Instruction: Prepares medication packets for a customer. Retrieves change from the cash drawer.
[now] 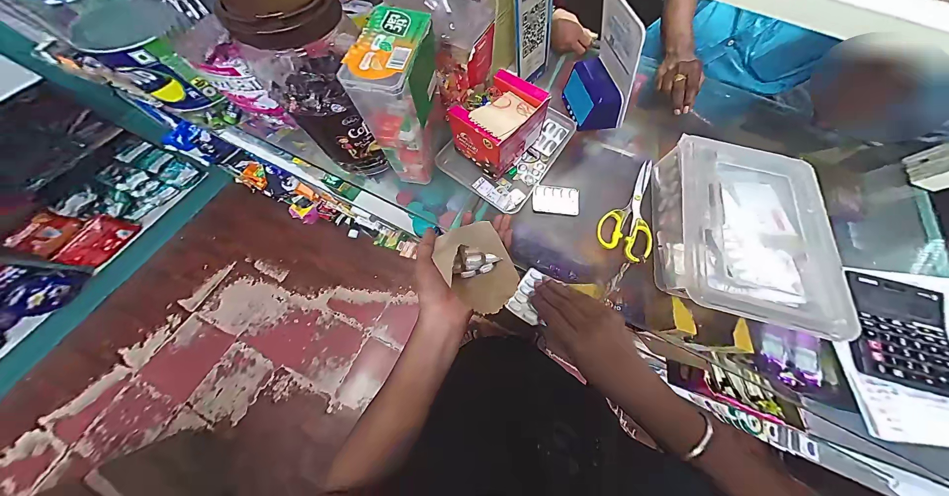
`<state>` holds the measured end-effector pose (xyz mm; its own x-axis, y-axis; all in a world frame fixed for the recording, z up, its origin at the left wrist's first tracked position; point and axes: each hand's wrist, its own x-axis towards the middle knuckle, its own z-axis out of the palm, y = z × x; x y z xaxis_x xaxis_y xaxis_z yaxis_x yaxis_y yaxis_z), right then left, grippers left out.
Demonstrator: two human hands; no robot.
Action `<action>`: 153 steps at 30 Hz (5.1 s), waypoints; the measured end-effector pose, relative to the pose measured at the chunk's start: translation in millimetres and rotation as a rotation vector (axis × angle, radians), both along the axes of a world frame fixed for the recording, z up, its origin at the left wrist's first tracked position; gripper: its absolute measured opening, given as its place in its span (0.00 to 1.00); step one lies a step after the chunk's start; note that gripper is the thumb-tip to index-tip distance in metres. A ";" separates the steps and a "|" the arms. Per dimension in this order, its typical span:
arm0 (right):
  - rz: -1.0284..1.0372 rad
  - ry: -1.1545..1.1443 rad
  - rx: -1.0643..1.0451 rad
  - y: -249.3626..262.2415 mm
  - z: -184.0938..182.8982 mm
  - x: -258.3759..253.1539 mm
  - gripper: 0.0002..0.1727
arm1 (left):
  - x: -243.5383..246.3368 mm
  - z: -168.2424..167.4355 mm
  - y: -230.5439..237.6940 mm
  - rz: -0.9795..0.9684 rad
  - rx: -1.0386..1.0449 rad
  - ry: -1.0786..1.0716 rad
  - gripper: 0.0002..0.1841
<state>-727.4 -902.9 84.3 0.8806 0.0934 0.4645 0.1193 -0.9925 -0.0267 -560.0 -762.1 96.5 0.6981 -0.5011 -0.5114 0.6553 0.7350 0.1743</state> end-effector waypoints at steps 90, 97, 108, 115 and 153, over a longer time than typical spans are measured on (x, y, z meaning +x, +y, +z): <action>0.007 -0.145 0.151 0.6 69.5 0.4 0.14 | -29.2 7.6 -46.1 -0.278 -0.054 0.010 0.44; -0.140 -0.189 -0.020 0.7 57.6 10.0 0.12 | -44.1 12.1 -55.9 -0.292 -0.005 -0.052 0.40; 0.176 0.002 0.483 -64.9 94.3 -45.1 0.43 | -79.5 52.3 -77.4 -0.615 -0.119 -0.318 0.33; -0.320 -0.271 0.161 -207.8 167.4 -87.4 0.36 | -75.1 34.1 -105.9 -0.750 -0.122 -0.848 0.39; -0.567 -0.144 0.867 -338.9 97.3 -162.8 0.30 | -89.7 -1.8 -156.5 -0.235 0.488 -1.478 0.26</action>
